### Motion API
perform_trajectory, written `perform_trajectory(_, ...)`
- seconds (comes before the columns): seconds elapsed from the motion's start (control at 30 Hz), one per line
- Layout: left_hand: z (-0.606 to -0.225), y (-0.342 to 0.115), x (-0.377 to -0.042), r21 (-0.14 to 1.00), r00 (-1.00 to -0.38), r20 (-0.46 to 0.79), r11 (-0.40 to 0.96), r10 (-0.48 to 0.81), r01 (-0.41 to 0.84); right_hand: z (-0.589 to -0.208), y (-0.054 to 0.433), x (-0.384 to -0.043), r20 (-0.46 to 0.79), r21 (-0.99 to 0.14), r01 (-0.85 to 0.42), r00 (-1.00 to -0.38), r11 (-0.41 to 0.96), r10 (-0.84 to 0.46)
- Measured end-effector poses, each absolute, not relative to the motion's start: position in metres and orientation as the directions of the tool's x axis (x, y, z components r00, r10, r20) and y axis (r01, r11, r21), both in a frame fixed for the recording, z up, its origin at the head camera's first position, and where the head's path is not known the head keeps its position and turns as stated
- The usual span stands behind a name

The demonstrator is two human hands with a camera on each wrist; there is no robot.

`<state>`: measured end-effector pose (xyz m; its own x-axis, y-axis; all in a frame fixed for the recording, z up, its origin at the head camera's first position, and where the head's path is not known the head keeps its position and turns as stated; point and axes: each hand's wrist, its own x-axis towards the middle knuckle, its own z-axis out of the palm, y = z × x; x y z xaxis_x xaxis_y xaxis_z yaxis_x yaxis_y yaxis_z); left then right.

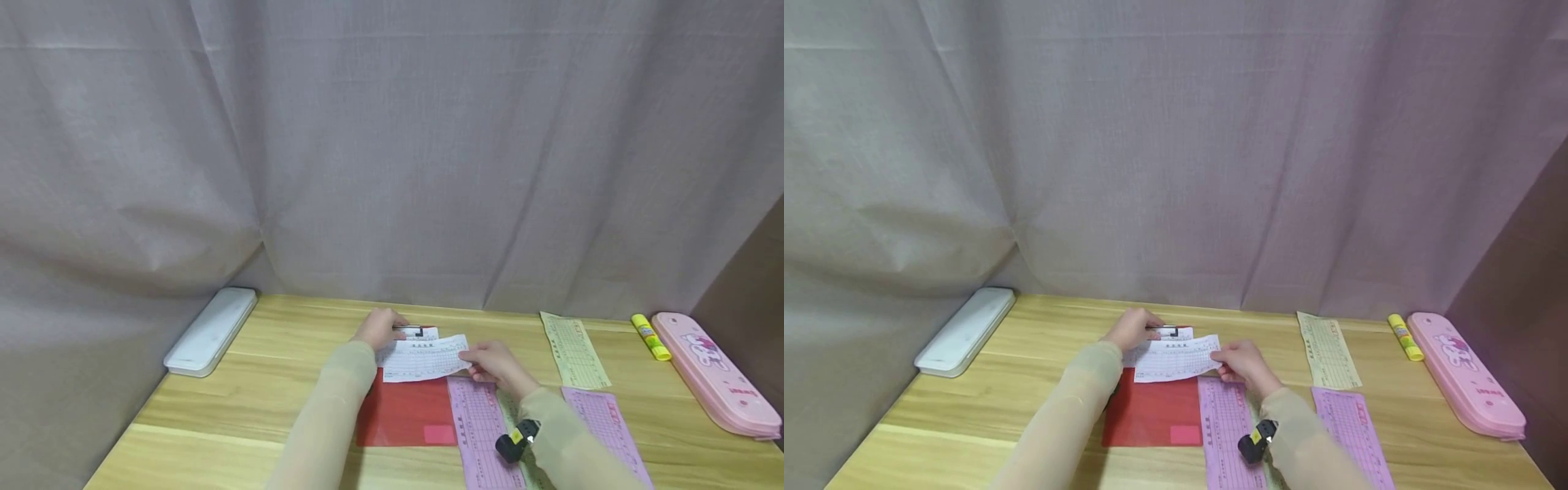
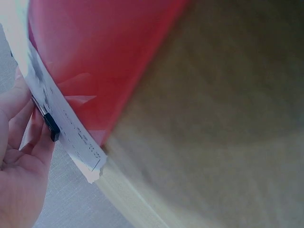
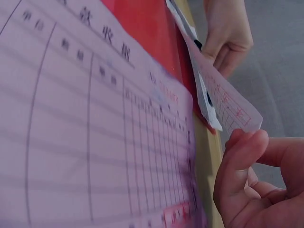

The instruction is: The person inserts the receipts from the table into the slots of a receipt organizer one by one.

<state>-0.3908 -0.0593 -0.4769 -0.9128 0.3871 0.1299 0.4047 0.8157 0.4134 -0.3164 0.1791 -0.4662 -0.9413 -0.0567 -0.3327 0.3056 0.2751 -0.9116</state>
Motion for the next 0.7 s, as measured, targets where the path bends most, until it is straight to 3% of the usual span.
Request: perform_trajectory(0.7, -0.472, -0.06, -0.386, 0.427, -0.903, 0.134, 0.798, 0.409, 0.425, -0.471, 0.146, -0.32, -0.33, -0.901, 0.312, -0.944, 0.303, -0.01)
